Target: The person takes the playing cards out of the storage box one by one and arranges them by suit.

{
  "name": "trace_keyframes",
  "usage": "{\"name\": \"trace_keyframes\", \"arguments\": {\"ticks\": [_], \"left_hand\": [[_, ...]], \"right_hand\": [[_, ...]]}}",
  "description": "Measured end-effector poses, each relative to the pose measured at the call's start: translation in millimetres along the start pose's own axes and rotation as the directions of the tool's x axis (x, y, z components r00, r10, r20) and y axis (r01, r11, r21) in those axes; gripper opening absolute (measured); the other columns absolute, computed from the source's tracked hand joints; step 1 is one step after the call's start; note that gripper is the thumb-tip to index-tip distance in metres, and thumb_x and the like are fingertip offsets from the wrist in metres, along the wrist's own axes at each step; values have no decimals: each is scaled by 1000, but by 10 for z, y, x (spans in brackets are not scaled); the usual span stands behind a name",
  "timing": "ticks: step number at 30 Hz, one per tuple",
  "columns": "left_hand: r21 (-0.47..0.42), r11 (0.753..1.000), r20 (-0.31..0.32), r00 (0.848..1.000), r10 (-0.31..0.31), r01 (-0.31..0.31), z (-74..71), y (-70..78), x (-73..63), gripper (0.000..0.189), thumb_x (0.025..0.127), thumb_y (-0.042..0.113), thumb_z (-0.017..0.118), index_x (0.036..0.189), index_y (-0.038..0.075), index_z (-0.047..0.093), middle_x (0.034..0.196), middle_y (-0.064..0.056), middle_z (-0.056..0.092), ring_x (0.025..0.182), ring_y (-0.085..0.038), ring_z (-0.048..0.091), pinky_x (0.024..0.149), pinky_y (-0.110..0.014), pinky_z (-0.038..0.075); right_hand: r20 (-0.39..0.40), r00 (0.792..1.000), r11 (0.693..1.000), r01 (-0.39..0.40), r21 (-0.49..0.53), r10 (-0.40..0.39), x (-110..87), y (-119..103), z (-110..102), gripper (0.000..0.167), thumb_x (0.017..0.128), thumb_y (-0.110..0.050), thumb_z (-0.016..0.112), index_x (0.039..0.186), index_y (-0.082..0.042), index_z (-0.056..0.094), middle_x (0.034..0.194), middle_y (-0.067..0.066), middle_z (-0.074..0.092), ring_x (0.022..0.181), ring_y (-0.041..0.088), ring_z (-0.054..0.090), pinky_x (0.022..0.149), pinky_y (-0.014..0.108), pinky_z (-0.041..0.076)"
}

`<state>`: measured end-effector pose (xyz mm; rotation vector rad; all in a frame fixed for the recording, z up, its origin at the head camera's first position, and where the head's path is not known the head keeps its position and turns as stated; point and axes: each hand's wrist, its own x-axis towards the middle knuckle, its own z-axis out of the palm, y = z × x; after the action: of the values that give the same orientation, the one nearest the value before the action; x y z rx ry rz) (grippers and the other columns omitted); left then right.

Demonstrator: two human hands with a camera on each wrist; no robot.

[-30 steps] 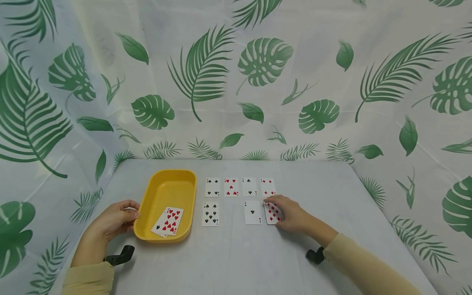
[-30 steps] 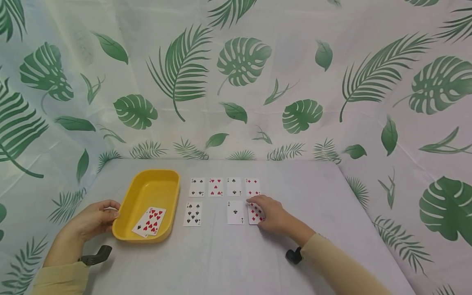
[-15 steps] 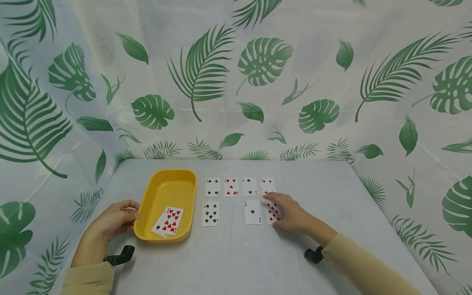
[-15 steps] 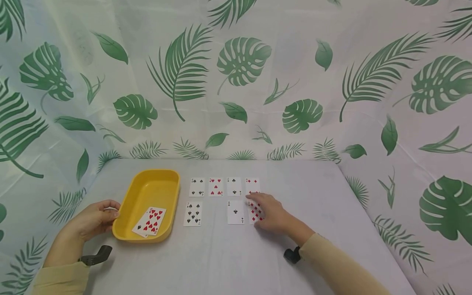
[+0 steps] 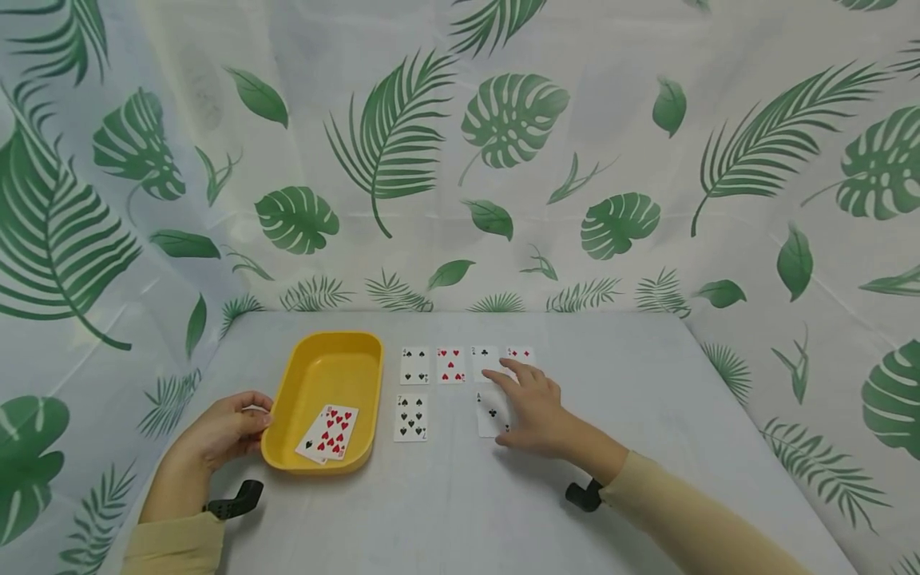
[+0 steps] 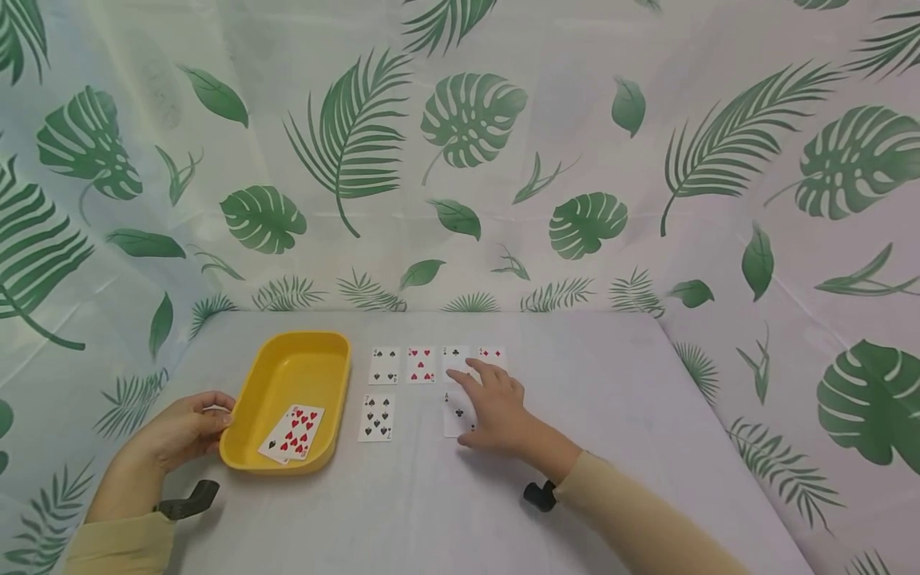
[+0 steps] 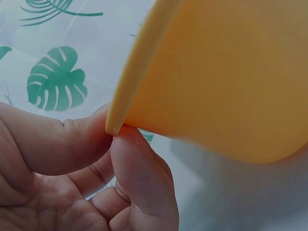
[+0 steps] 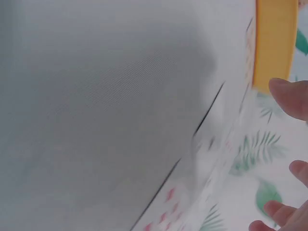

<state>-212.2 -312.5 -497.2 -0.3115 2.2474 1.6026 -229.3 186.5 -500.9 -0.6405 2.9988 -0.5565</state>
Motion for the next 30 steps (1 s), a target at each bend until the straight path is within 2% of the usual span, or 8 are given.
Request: {"name": "trace_keyframes", "arguments": {"ticks": [4, 11, 18, 30], "left_hand": [[1, 1000, -3, 1000, -4, 4, 6, 9, -3, 27, 105, 7, 61, 128, -6, 52, 89, -4, 68, 77, -20, 64, 68, -31, 60], [-10, 1000, -7, 1000, -6, 6, 10, -2, 1, 27, 105, 6, 61, 127, -6, 52, 89, -4, 68, 76, -20, 64, 68, -31, 60], [-1, 1000, -11, 1000, -5, 4, 15, -5, -8, 27, 105, 6, 61, 127, -6, 52, 87, -4, 67, 76, -20, 63, 67, -31, 60], [1, 1000, -17, 1000, -9, 9, 15, 10, -19, 27, 105, 7, 61, 127, -5, 53, 87, -4, 68, 76, -20, 64, 67, -31, 60]], "right_hand": [[25, 1000, 1000, 14, 15, -14, 41, -171, 5, 109, 74, -33, 97, 165, -32, 38, 175, 8, 27, 159, 42, 27, 117, 76, 29], [15, 996, 996, 82, 35, -82, 120, -462, 21, 115, 73, -32, 98, 168, -33, 32, 176, 7, 25, 160, 38, 26, 119, 74, 27], [15, 990, 990, 137, 24, -137, 246, -788, 81, 116, 73, -34, 98, 167, -36, 30, 177, 6, 21, 161, 36, 24, 119, 69, 29], [52, 974, 975, 220, -13, -219, 421, -1349, 208, 118, 76, -42, 97, 169, -37, 24, 179, 5, 13, 162, 34, 20, 124, 69, 24]]}}
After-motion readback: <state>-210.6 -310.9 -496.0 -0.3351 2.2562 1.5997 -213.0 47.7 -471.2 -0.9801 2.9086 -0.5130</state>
